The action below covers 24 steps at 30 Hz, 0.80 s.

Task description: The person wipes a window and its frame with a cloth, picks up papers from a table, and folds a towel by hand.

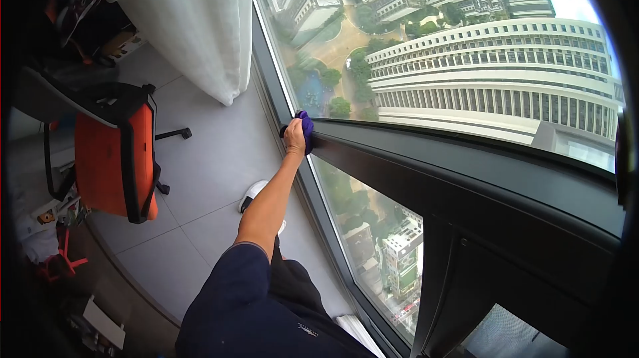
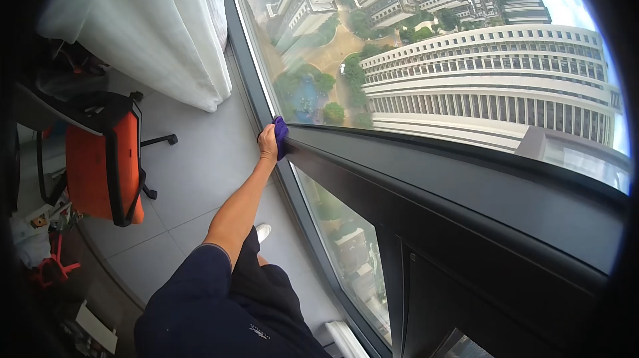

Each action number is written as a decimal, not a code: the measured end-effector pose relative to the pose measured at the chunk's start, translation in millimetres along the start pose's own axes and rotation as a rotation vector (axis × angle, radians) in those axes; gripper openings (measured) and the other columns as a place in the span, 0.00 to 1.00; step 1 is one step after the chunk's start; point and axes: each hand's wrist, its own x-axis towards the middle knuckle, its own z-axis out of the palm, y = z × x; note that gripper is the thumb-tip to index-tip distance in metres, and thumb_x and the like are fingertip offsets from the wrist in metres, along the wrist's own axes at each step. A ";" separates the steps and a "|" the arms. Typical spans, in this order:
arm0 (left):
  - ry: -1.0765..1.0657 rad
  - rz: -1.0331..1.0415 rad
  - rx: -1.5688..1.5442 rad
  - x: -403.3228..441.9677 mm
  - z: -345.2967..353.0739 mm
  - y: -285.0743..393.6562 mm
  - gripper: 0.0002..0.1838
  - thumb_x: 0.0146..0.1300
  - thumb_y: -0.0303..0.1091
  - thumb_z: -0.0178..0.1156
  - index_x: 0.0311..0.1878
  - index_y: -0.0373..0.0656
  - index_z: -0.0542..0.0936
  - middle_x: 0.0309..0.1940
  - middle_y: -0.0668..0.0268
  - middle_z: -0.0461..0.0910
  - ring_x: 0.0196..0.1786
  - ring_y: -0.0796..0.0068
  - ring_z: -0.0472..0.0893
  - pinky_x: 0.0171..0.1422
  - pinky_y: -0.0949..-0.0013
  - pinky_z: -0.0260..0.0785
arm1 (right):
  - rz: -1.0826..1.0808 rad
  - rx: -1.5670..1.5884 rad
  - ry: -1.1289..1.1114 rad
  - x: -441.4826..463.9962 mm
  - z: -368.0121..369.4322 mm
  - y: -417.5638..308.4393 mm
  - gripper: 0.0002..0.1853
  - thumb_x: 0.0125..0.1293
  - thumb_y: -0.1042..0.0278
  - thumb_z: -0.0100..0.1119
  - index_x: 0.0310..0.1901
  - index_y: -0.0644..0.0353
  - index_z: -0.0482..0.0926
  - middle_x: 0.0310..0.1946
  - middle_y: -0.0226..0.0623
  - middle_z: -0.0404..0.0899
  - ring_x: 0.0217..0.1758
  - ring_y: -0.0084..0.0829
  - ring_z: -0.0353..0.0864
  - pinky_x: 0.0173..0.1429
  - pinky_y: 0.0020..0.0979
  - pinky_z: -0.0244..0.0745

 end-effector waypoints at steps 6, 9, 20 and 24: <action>-0.142 0.209 -0.439 2.8 -64.1 181.6 0.08 0.65 0.26 0.49 0.38 0.31 0.77 0.36 0.53 0.78 0.40 0.52 0.79 0.48 0.62 0.72 | 0.354 0.261 -0.119 -14.5 -4.3 -40.4 0.10 0.73 0.70 0.50 0.39 0.71 0.73 0.30 0.48 0.76 0.30 0.40 0.74 0.36 0.44 0.72; -0.205 0.244 -0.546 3.2 -110.7 298.1 0.12 0.68 0.29 0.45 0.40 0.31 0.76 0.36 0.53 0.77 0.41 0.52 0.78 0.49 0.62 0.69 | 0.076 0.027 -0.102 -22.0 5.0 -22.2 0.15 0.74 0.66 0.50 0.46 0.75 0.75 0.38 0.56 0.80 0.34 0.45 0.78 0.40 0.44 0.74; -0.170 0.705 -0.801 14.3 -155.5 445.7 0.16 0.67 0.35 0.55 0.47 0.28 0.75 0.44 0.45 0.78 0.45 0.46 0.79 0.53 0.57 0.72 | 0.870 0.394 -0.345 4.6 -40.1 -148.2 0.09 0.56 0.63 0.49 0.26 0.59 0.70 0.14 0.33 0.66 0.14 0.26 0.62 0.19 0.29 0.55; -0.401 0.412 -0.730 16.2 -140.9 348.5 0.15 0.64 0.29 0.51 0.49 0.30 0.77 0.50 0.45 0.79 0.52 0.48 0.79 0.61 0.58 0.69 | 0.930 0.523 -0.408 -0.9 -63.2 -232.9 0.09 0.58 0.60 0.52 0.28 0.56 0.70 0.16 0.31 0.66 0.16 0.25 0.62 0.21 0.27 0.56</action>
